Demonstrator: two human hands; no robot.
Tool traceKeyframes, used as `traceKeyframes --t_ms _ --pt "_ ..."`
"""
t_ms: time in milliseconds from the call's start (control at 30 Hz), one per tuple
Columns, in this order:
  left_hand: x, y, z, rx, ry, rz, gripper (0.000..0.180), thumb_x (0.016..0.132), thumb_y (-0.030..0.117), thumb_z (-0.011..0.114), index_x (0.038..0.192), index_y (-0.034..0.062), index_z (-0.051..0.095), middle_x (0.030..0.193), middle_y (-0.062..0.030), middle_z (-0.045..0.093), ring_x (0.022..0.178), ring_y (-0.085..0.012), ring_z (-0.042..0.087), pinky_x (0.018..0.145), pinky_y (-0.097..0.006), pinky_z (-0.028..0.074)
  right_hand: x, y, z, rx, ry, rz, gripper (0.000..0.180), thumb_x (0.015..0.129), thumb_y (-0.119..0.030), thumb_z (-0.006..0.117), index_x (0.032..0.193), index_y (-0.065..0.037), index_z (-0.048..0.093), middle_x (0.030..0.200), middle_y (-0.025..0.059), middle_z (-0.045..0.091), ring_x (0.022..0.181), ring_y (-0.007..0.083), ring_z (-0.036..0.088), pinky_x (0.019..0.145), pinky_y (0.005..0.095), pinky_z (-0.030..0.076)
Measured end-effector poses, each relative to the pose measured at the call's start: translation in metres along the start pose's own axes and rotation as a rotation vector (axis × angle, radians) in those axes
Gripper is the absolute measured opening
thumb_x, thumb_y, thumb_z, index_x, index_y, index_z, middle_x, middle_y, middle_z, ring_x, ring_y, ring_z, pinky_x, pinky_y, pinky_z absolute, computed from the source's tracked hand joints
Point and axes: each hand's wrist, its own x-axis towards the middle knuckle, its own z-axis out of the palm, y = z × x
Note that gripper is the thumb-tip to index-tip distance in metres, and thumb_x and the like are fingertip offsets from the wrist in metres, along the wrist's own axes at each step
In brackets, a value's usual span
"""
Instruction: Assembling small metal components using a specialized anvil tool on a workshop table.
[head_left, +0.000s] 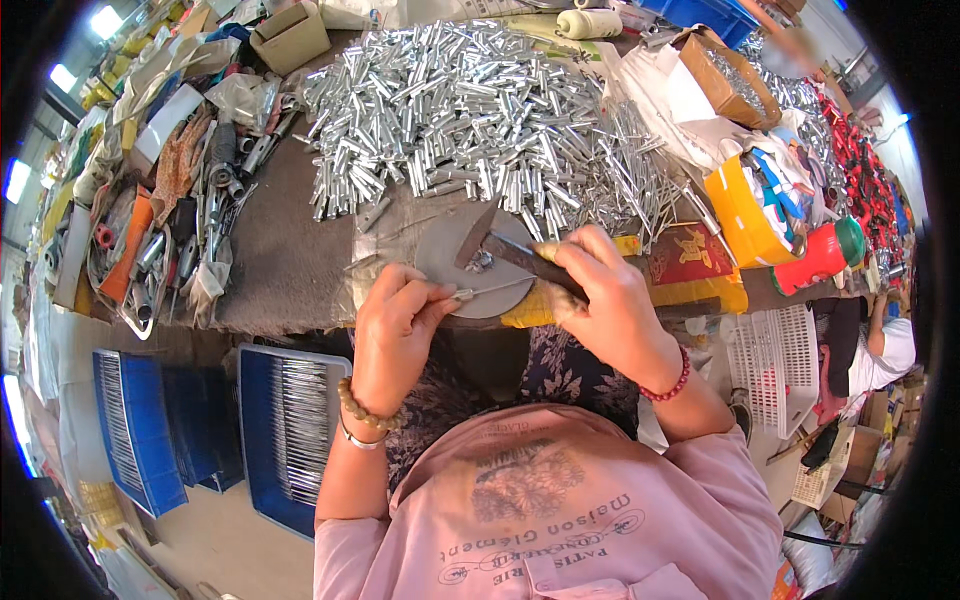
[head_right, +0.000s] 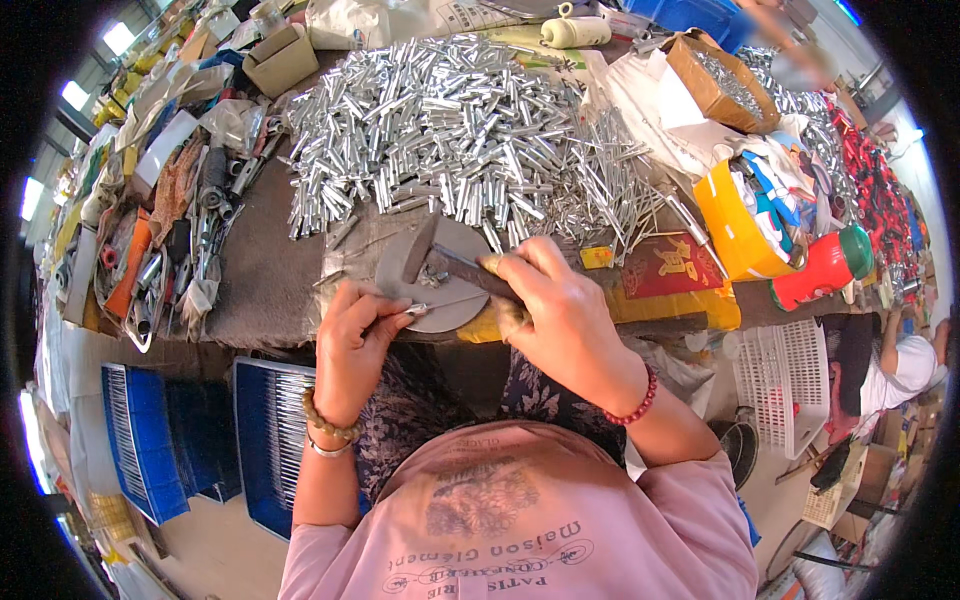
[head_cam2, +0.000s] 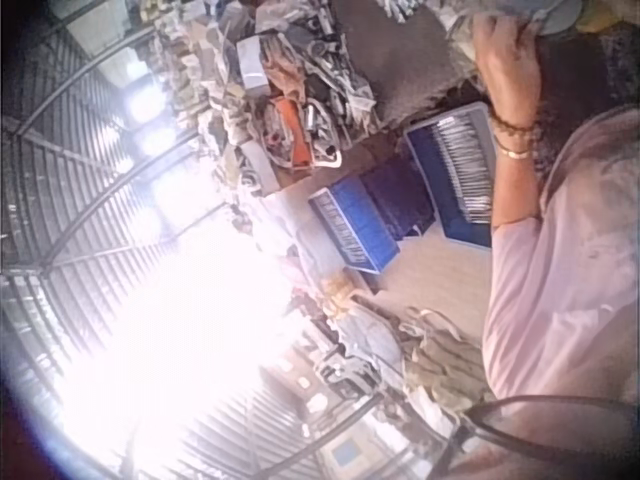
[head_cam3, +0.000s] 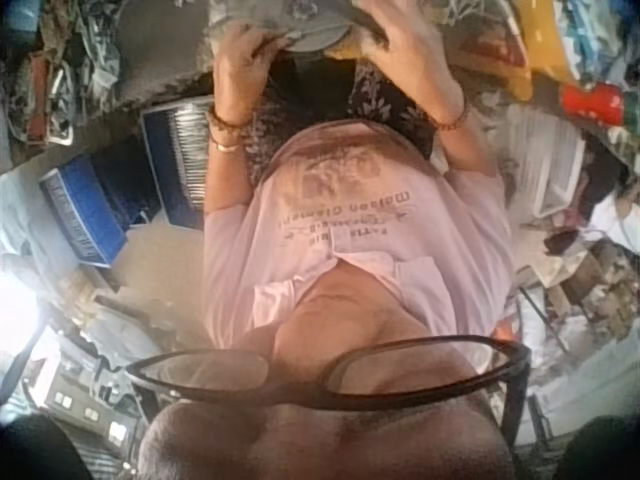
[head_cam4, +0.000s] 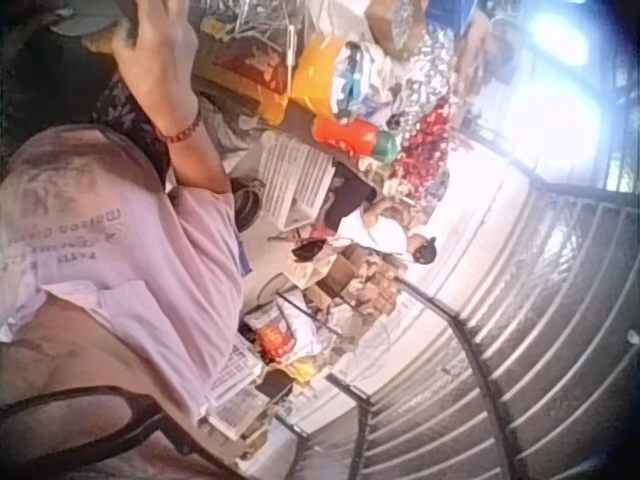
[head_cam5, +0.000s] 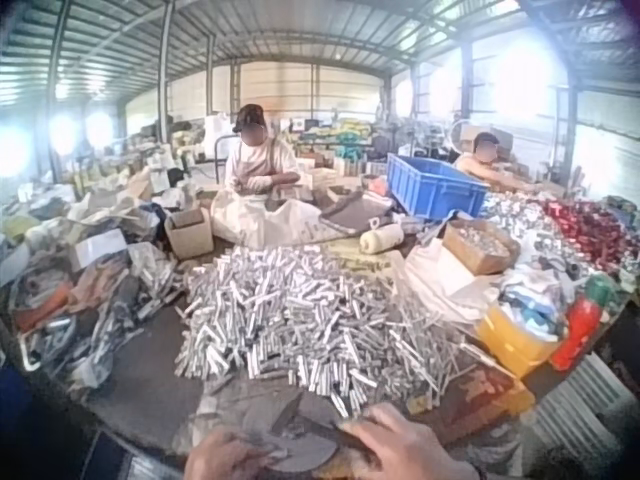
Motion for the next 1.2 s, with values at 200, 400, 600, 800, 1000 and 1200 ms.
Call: traceKeyframes --t_ms 200,400,600,800,1000,1200 --pt "0.003 -0.002 -0.001 -0.002 0.016 0.073 0.017 0.079 -0.001 0.084 0.094 0.0033 0.076 0.088 -0.0089 0.063 0.075 -0.0276 0.063 0.065 -0.037 0.05 -0.018 -0.008 -0.006 0.045 0.093 -0.148 0.045 0.078 0.004 0.073 0.122 -0.007 0.074 0.093 0.0089 0.062 0.079 0.0283 0.064 0.069 0.0392 0.056" --pt "0.002 -0.006 -0.001 0.016 0.003 0.066 0.018 0.079 -0.001 0.084 0.094 0.0041 0.076 0.089 -0.0088 0.064 0.076 -0.0276 0.064 0.066 -0.036 0.051 -0.018 -0.006 -0.004 -0.045 -0.031 -0.161 0.049 0.08 0.002 0.073 0.128 -0.01 0.075 0.088 0.0063 0.062 0.078 0.0268 0.064 0.067 0.0381 0.055" --pt "0.005 -0.005 -0.006 0.01 -0.029 0.073 0.018 0.079 0.001 0.085 0.095 0.0036 0.078 0.089 -0.0088 0.064 0.078 -0.0273 0.065 0.069 -0.036 0.052 -0.001 0.004 0.007 0.092 -0.052 -0.058 0.046 0.081 -0.002 0.073 0.126 -0.013 0.075 0.09 0.0068 0.062 0.078 0.0275 0.064 0.068 0.0385 0.056" --pt "0.002 -0.006 -0.006 0.031 -0.022 0.049 0.022 0.078 0.003 0.086 0.099 0.0048 0.08 0.09 -0.0076 0.063 0.082 -0.0265 0.065 0.071 -0.035 0.052 0.005 -0.005 0.011 -0.149 -0.011 -0.291 0.024 0.083 -0.008 0.076 0.106 -0.011 0.07 0.089 0.0067 0.061 0.076 0.029 0.065 0.066 0.0402 0.055" --pt "-0.009 0.005 0.004 0.091 0.161 0.078 0.034 0.081 -0.001 0.083 0.114 0.0061 0.079 0.095 -0.0083 0.067 0.084 -0.021 0.062 0.073 -0.032 0.049 -0.025 -0.029 0.017 0.0 -0.19 -0.025 0.019 0.086 -0.01 0.076 0.099 -0.009 0.063 0.085 0.0096 0.067 0.076 0.0327 0.069 0.065 0.0434 0.056" --pt "-0.049 0.022 0.023 -0.49 0.165 -0.435 0.046 0.102 0.003 0.067 0.147 0.0073 0.06 0.094 -0.0052 0.073 0.069 -0.0085 0.061 0.06 -0.021 0.047 -0.04 -0.029 0.035 0.717 -0.484 0.485 0.027 0.093 -0.007 0.074 0.117 -0.004 0.064 0.074 0.0094 0.064 0.061 0.0177 0.06 0.06 0.0338 0.048"
